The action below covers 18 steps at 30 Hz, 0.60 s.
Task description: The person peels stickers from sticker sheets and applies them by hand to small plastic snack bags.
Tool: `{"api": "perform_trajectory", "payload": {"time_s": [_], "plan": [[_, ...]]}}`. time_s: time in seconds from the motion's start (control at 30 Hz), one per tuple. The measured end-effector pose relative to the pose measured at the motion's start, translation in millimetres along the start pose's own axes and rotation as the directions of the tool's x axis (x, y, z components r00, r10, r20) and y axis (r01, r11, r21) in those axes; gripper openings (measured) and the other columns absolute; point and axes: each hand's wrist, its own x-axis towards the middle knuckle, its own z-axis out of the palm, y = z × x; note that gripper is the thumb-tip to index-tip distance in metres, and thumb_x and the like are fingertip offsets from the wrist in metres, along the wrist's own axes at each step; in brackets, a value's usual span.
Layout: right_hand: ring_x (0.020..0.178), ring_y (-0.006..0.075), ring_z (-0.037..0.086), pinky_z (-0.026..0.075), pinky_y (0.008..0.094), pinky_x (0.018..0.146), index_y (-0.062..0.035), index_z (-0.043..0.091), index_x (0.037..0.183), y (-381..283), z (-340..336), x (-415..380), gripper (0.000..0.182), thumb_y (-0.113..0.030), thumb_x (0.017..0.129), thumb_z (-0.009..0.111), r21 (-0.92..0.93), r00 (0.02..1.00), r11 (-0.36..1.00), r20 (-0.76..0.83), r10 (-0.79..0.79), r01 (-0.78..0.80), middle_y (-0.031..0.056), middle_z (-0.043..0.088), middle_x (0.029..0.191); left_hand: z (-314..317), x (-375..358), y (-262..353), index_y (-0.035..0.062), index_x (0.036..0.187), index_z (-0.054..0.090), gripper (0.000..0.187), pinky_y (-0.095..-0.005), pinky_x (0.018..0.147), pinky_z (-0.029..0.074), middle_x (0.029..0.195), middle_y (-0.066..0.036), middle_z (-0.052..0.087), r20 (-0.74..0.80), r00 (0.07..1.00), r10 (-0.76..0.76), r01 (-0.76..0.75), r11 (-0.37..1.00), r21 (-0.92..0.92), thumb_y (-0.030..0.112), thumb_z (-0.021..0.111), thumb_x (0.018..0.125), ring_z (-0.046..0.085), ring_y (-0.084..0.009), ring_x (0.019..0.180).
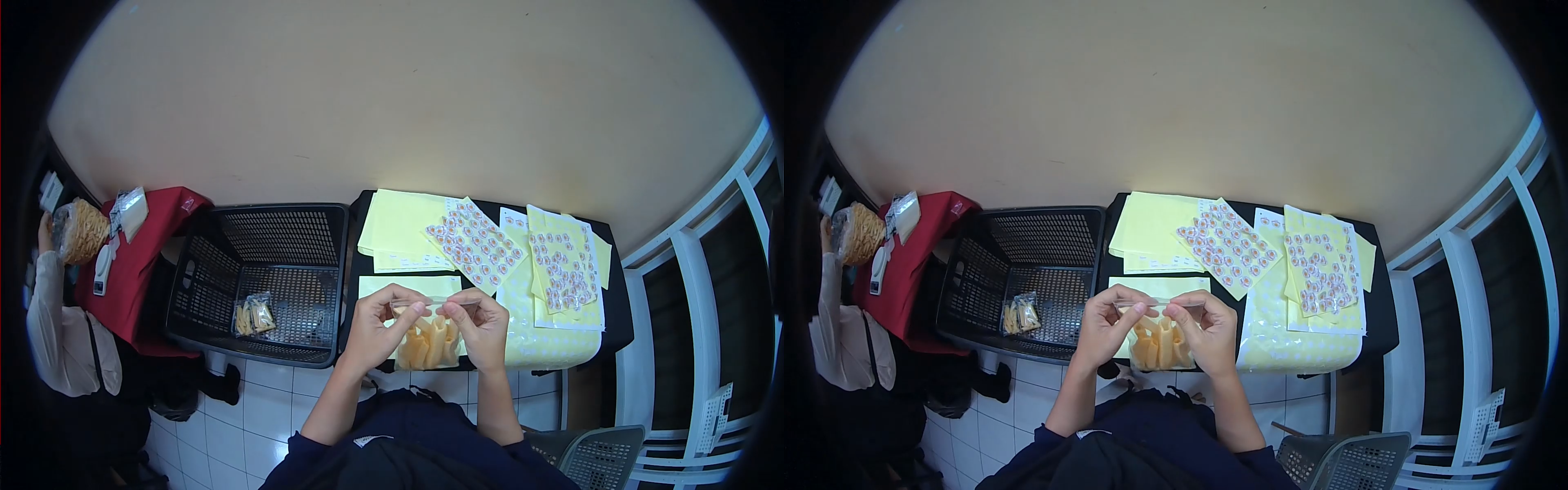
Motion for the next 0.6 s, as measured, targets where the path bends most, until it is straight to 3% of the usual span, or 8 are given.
{"api": "perform_trajectory", "payload": {"time_s": [0.17,0.43,0.53,0.6], "plan": [[0.074,0.0102,0.057,0.047,0.0212,0.065,0.003,0.058,0.085,-5.2,0.5,-1.2,0.012,0.0,0.074,0.062,-0.037,0.998,0.999,0.044,0.04,-0.038,0.0074,0.059,0.08,-1.0,-2.3,-0.8,-0.0021,0.086,0.058,0.009,-0.0222,0.064,0.048,0.08,-0.01,0.062,-0.038,0.996,0.08,-0.077,0.994,0.076,0.004,0.055,0.08,0.06,-0.013,0.074],[0.072,0.0115,0.058,0.048,0.0231,0.066,0.0031,0.06,0.08,-6.8,2.2,-1.6,0.007,0.002,0.073,0.06,-0.069,0.994,0.995,0.09,-0.07,0.076,0.0088,0.059,0.079,0.0,-5.7,1.9,-0.0025,0.086,0.058,0.01,-0.0233,0.066,0.048,0.081,-0.01,0.062,-0.051,0.992,0.111,-0.107,0.991,0.085,0.004,0.056,0.079,0.061,-0.0137,0.074],[0.072,0.0125,0.058,0.049,0.0232,0.065,0.0026,0.06,0.081,-4.2,1.9,-2.0,0.007,0.001,0.073,0.06,-0.081,0.989,0.992,0.112,-0.092,0.101,0.0092,0.059,0.078,-2.7,-6.0,2.9,-0.0017,0.087,0.059,0.012,-0.0238,0.067,0.048,0.082,-0.011,0.062,-0.019,0.991,0.132,-0.129,0.985,0.114,0.006,0.059,0.077,0.061,-0.0154,0.076],[0.073,0.0132,0.059,0.049,0.0231,0.065,0.0019,0.06,0.08,-2.3,2.5,-2.3,0.007,0.001,0.073,0.061,-0.071,0.988,0.993,0.13,-0.087,0.096,0.0098,0.059,0.08,-11.4,-6.5,-0.7,0.0007,0.091,0.059,0.019,-0.0256,0.07,0.048,0.083,-0.01,0.062,0.079,0.992,0.102,-0.119,0.958,0.259,0.01,0.062,0.075,0.061,-0.0175,0.082]]}}
